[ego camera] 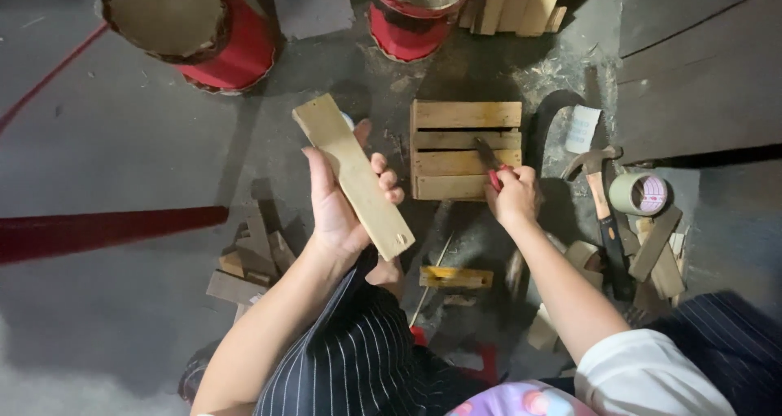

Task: Removing nails from a wooden plank using pliers and then sanding the surface with sandpaper.

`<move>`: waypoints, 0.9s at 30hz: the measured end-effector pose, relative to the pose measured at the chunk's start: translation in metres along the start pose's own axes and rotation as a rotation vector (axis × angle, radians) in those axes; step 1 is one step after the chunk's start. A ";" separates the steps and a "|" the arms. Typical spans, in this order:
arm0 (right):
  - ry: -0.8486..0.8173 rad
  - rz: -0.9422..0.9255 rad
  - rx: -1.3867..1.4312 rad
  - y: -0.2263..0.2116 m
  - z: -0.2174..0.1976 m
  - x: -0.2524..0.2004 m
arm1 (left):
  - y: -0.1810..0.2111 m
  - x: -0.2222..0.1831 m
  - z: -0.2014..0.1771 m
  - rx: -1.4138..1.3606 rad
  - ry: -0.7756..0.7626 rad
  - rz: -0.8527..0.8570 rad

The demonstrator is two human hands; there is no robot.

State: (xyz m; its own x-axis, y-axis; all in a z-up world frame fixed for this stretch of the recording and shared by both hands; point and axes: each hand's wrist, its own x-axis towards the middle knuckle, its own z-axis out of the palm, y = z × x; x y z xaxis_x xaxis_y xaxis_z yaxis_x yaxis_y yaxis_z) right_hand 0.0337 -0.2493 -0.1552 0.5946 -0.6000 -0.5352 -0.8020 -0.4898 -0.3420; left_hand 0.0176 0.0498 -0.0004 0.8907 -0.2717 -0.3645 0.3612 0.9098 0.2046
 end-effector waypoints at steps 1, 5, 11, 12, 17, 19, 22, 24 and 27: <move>0.014 -0.031 -0.010 -0.010 -0.004 -0.005 | 0.000 0.003 -0.002 0.014 0.052 0.020; 0.058 -0.342 -0.361 0.049 0.030 0.034 | 0.007 0.012 0.012 0.071 0.389 0.012; 0.107 -0.539 -0.433 0.054 0.046 0.043 | -0.009 0.028 -0.001 0.151 0.512 -0.050; 0.187 -0.629 -0.340 0.052 0.043 0.046 | -0.012 0.029 -0.002 0.165 0.501 -0.071; 0.243 -0.472 -0.138 0.077 -0.010 0.110 | -0.012 0.032 0.005 0.225 0.485 -0.124; 0.302 -0.281 -0.207 0.103 -0.048 0.140 | -0.010 0.030 0.016 0.270 0.500 -0.087; 0.359 -0.174 -0.371 0.189 -0.071 0.197 | -0.007 0.029 0.015 0.258 0.488 -0.056; 0.398 -0.114 -0.301 0.229 -0.061 0.225 | -0.013 0.035 -0.003 0.255 0.457 -0.024; 0.347 -0.177 -0.077 0.146 -0.052 0.161 | -0.027 0.059 -0.051 0.339 0.372 0.026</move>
State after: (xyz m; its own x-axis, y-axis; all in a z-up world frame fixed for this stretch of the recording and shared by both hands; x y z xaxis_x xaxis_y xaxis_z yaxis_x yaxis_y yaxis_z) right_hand 0.0155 -0.4500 -0.2508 0.7178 -0.6736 -0.1763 -0.6867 -0.6429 -0.3394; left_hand 0.0466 0.0251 -0.0741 0.7638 -0.0639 -0.6422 0.4648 0.7449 0.4787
